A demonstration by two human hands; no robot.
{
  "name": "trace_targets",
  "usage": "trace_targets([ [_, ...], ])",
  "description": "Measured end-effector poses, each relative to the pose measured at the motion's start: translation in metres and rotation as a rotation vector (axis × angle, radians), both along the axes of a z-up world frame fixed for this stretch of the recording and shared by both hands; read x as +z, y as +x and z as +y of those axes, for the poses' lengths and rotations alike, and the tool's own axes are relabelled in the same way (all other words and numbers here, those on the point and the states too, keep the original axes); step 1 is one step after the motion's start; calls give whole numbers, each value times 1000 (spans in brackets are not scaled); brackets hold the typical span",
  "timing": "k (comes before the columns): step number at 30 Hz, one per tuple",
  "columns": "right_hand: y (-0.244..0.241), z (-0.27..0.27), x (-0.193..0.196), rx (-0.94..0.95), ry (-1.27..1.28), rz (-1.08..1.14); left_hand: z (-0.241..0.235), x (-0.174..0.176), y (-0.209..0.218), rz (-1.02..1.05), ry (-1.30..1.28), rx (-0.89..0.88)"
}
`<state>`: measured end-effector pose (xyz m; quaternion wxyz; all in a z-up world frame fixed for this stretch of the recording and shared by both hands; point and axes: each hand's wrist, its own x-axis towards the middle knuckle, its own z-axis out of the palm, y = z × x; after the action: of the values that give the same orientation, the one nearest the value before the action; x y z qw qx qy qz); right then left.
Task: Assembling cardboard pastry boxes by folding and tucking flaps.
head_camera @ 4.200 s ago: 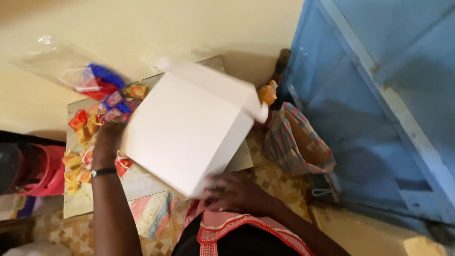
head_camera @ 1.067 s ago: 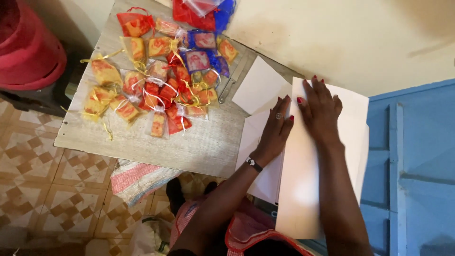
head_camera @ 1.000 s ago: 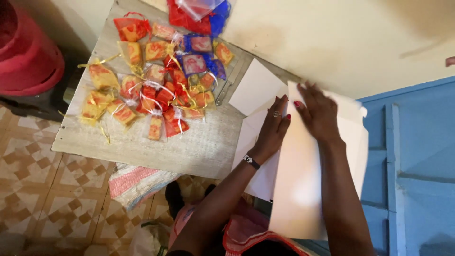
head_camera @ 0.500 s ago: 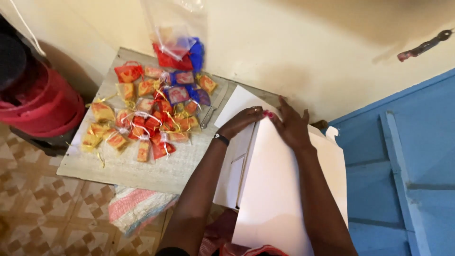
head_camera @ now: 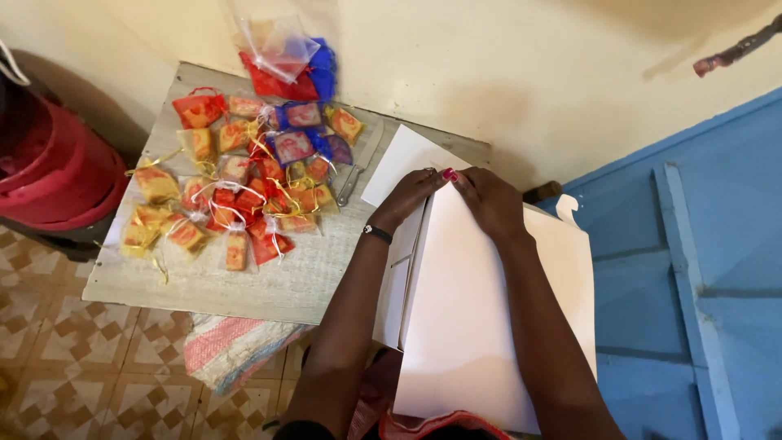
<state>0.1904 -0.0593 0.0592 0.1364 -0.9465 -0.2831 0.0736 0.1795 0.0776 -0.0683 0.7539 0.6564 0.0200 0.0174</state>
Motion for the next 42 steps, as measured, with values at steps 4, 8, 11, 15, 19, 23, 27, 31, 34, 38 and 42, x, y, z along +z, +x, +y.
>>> trace_targets([
  [4,2,-4,-4,53,108,-112,0,36,-25,-2,-91,-7],
  [8,15,-12,-5,154,241,-308,9,39,-30,-15,-81,-58],
  [11,16,-17,4,199,404,-323,5,28,-23,-117,-146,-124],
  [15,10,-25,10,141,596,-278,3,52,-42,-214,-126,-148],
  [19,6,-34,-2,128,861,-444,-1,75,-71,-265,-68,-98],
  [23,-7,-61,-1,198,971,-686,-13,71,-91,-339,-80,39],
  [27,-49,-35,22,255,846,-918,-14,79,-117,-397,37,184],
  [31,-65,-54,28,307,888,-887,-17,82,-135,-482,61,194],
  [34,-78,-93,37,333,792,-787,-15,87,-142,-538,52,212],
  [38,-95,-107,44,333,655,-761,-11,92,-143,-556,39,209],
  [42,-111,-116,52,354,537,-749,-8,96,-144,-572,14,207],
])
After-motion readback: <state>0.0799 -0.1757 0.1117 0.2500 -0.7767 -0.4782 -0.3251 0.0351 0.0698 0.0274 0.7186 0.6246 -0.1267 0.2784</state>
